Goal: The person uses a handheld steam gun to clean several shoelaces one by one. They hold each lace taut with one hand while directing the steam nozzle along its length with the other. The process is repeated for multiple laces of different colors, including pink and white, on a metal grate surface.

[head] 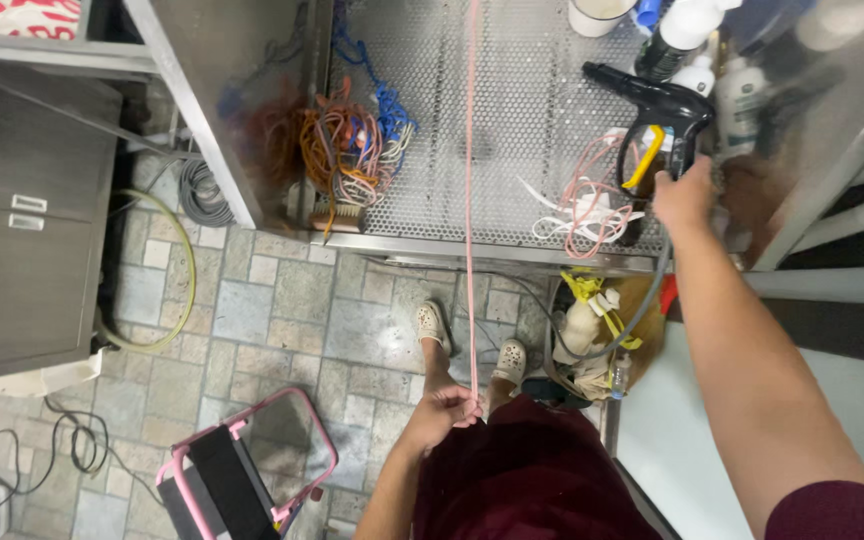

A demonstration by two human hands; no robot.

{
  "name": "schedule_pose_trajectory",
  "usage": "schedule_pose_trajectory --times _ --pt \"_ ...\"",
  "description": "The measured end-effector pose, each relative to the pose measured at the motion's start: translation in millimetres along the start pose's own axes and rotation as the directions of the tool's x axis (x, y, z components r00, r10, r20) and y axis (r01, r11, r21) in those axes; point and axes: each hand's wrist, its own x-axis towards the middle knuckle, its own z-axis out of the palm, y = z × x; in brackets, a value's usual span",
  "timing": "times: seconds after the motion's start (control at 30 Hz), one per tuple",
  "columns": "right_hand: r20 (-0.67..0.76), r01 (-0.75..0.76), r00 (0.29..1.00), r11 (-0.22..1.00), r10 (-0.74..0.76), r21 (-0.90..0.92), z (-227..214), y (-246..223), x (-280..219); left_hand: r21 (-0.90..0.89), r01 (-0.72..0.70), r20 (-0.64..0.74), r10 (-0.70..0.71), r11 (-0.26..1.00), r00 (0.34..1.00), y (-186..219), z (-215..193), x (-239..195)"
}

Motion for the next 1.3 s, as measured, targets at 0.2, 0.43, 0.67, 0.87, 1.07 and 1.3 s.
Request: schedule_pose_trajectory --times 0.2,0.43,0.67,0.87,1.07,1.3 --pt "0.052 0.123 0.991 0.992 -0.125 0.042 -32.4 -46.0 -19.0 0.123 -0.100 -0.059 0.108 0.987 0.992 2.5 -0.3 -12.1" --pt "0.497 -0.433 0.867 0.557 0.041 0.709 -136.3 -77.2 -143.3 0.047 -0.049 0.023 0.048 0.998 0.999 -13.1 -10.5 -12.3" --pt "0.478 -0.411 0.866 0.337 -0.148 0.847 -199.8 -112.0 -338.8 -0.013 -0.041 0.121 0.042 0.999 0.992 -9.4 -10.1 -12.7" --pt "0.612 -0.509 0.790 0.597 0.038 0.620 -227.9 -131.7 -482.0 -0.052 -0.040 0.122 0.046 0.998 0.992 -17.6 9.3 -8.4" --pt "0.692 -0.759 0.591 0.577 0.414 0.302 -226.1 -136.8 -585.6 -0.122 -0.079 0.084 0.090 0.989 0.992 -39.0 23.5 2.6" --pt "0.661 -0.812 0.553 0.506 0.506 0.292 -212.5 -138.6 -619.7 -0.020 0.022 0.018 -0.022 1.000 1.000 -32.7 23.8 5.1"
